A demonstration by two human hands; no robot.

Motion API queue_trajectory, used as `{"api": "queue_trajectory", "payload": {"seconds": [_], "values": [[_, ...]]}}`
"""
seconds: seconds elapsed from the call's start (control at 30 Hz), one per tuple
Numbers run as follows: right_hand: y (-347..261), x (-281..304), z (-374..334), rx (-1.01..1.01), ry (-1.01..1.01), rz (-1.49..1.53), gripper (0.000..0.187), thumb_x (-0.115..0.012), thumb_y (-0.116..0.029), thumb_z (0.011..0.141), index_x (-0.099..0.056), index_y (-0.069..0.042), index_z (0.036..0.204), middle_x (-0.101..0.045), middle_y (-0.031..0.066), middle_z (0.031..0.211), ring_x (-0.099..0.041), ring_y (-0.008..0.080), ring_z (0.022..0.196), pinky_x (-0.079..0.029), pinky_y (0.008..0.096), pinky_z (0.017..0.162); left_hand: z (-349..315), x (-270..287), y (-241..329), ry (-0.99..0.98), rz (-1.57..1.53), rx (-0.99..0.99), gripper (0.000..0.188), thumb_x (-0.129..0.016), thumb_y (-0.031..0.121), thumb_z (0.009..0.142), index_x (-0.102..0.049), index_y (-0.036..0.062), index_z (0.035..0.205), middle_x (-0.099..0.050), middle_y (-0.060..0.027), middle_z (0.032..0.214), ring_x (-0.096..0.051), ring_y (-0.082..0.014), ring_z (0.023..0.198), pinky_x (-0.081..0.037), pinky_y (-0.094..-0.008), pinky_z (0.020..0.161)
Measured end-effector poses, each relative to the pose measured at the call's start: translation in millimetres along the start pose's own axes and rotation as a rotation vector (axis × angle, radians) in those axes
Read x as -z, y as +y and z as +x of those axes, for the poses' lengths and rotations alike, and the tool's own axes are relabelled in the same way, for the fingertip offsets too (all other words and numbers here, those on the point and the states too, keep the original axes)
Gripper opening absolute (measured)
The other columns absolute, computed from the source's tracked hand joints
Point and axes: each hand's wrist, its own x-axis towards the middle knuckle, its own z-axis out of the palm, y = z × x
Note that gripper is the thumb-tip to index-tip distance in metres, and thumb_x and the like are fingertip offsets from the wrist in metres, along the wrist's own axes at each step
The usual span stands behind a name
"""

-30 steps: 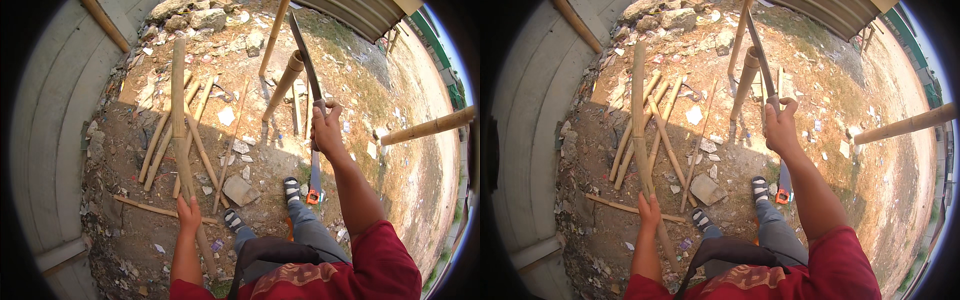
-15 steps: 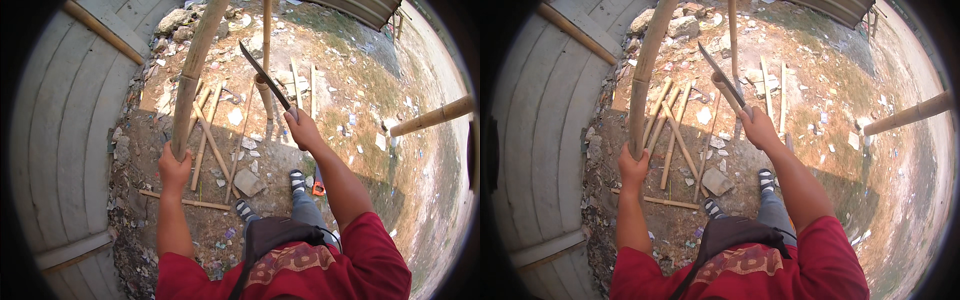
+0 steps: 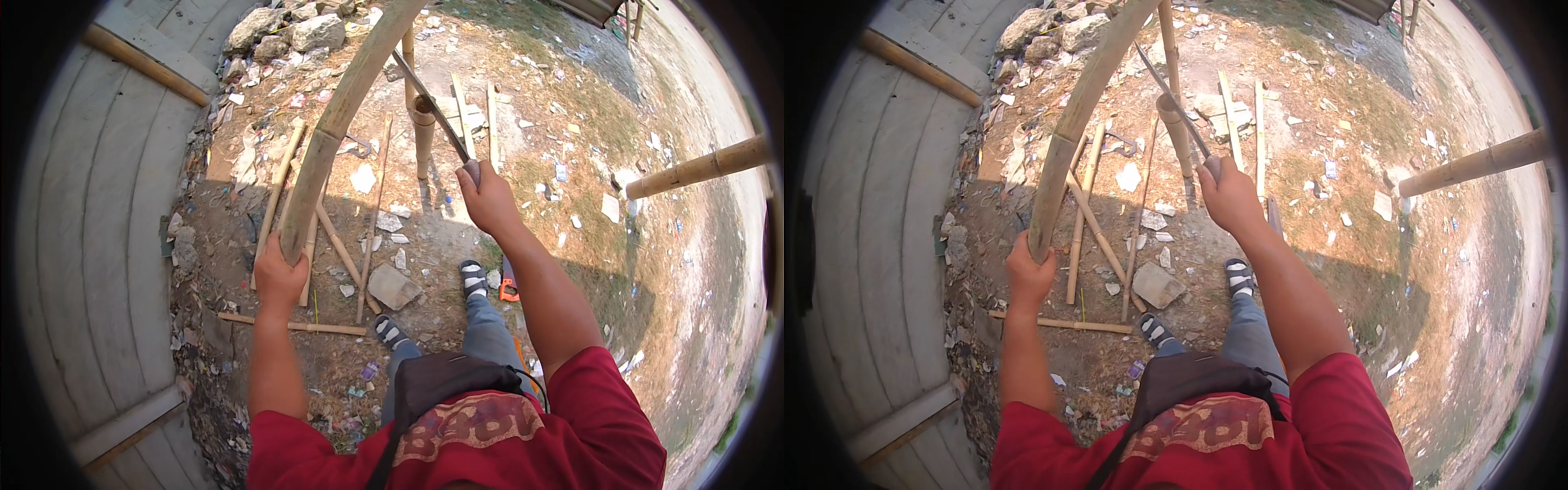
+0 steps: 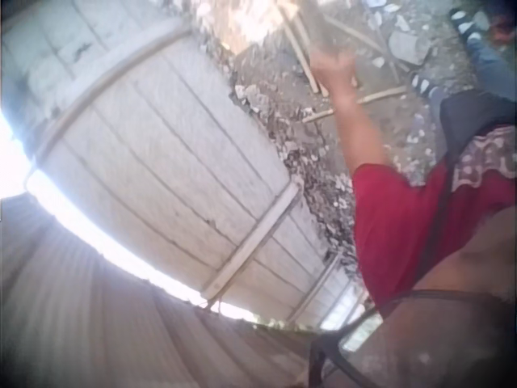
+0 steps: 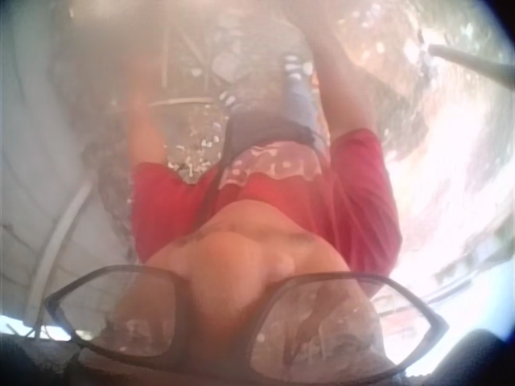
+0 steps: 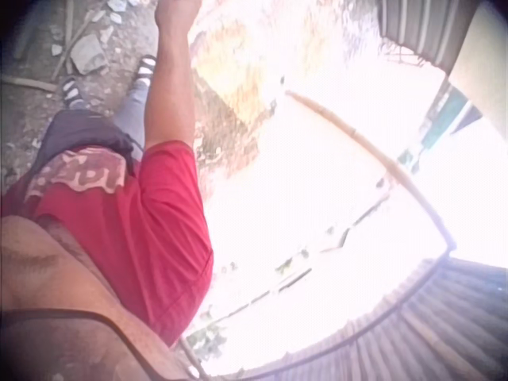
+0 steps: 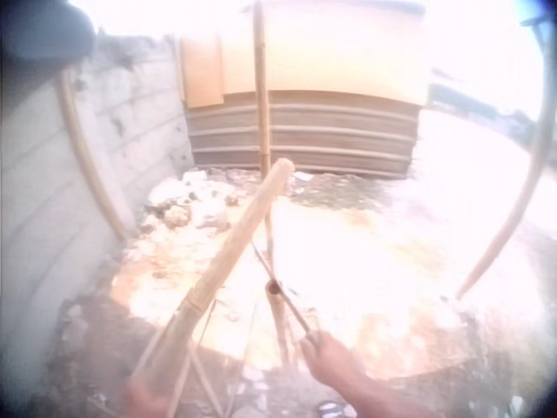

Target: The person uses a machete to chop a long bamboo pole into smaller sections. They repeatedly strike the bamboo against a vertical support pole to split it, then move the cut pieces aside.

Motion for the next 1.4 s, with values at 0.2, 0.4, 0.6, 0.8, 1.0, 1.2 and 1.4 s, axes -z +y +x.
{"api": "queue_trajectory", "payload": {"seconds": [0.2,0.4,0.6,0.8,1.0,1.2,1.4], "values": [[14,1,5,-0.016,0.030,0.000,0.043,-0.059,-0.041,0.100,-0.057,0.002,0.104,-0.068,0.0304,0.089,-0.066,0.0499,0.086,-0.051,0.0537,0.075,20,3,7,-0.003,-0.013,-0.064,0.050,-0.073,0.015,0.080,-0.057,-0.0006,0.125,-0.069,-0.0270,0.101,-0.068,-0.0461,0.094,-0.054,-0.0510,0.079],[8,7,10,0.013,0.013,0.000,0.041,-0.059,-0.041,0.100,-0.059,-0.001,0.105,-0.068,0.0270,0.089,-0.066,0.0478,0.084,-0.051,0.0516,0.074,34,-13,-10,-0.173,0.175,-0.001,0.054,-0.074,0.014,0.077,-0.057,0.0007,0.127,-0.068,-0.0277,0.104,-0.067,-0.0473,0.096,-0.054,-0.0513,0.081],[18,7,14,-0.049,-0.004,-0.026,0.042,-0.059,-0.041,0.101,-0.059,0.000,0.108,-0.069,0.0272,0.091,-0.067,0.0460,0.087,-0.051,0.0509,0.076,31,16,8,-0.022,0.120,-0.084,0.053,-0.073,0.013,0.077,-0.058,0.0024,0.127,-0.068,-0.0261,0.104,-0.067,-0.0475,0.095,-0.054,-0.0517,0.081],[11,3,11,-0.039,-0.025,0.007,0.045,-0.057,-0.042,0.101,-0.057,0.001,0.112,-0.069,0.0306,0.095,-0.067,0.0489,0.092,-0.052,0.0536,0.081,38,-15,16,0.062,0.012,-0.129,0.050,-0.073,0.012,0.079,-0.057,0.0035,0.126,-0.068,-0.0251,0.105,-0.066,-0.0476,0.095,-0.053,-0.0528,0.082],[-2,2,18,-0.038,-0.066,-0.026,0.044,-0.058,-0.042,0.101,-0.057,0.001,0.110,-0.069,0.0312,0.094,-0.067,0.0491,0.092,-0.052,0.0535,0.081,30,-66,-17,-0.097,0.130,0.016,0.054,-0.074,0.014,0.078,-0.056,0.0033,0.127,-0.068,-0.0253,0.107,-0.066,-0.0466,0.098,-0.053,-0.0541,0.084],[12,-4,22,-0.028,-0.021,-0.020,0.043,-0.058,-0.041,0.100,-0.057,0.001,0.109,-0.069,0.0307,0.093,-0.067,0.0494,0.091,-0.051,0.0538,0.079,40,-26,21,0.074,0.026,-0.046,0.054,-0.075,0.016,0.078,-0.056,0.0008,0.127,-0.068,-0.0256,0.105,-0.066,-0.0467,0.096,-0.054,-0.0535,0.081],[14,-4,22,-0.031,-0.019,-0.004,0.042,-0.059,-0.040,0.100,-0.057,0.001,0.108,-0.069,0.0296,0.093,-0.067,0.0490,0.091,-0.051,0.0536,0.079,51,-53,23,0.109,0.001,-0.062,0.059,-0.076,0.017,0.078,-0.054,-0.0001,0.131,-0.068,-0.0257,0.105,-0.067,-0.0459,0.096,-0.054,-0.0525,0.082]]}}
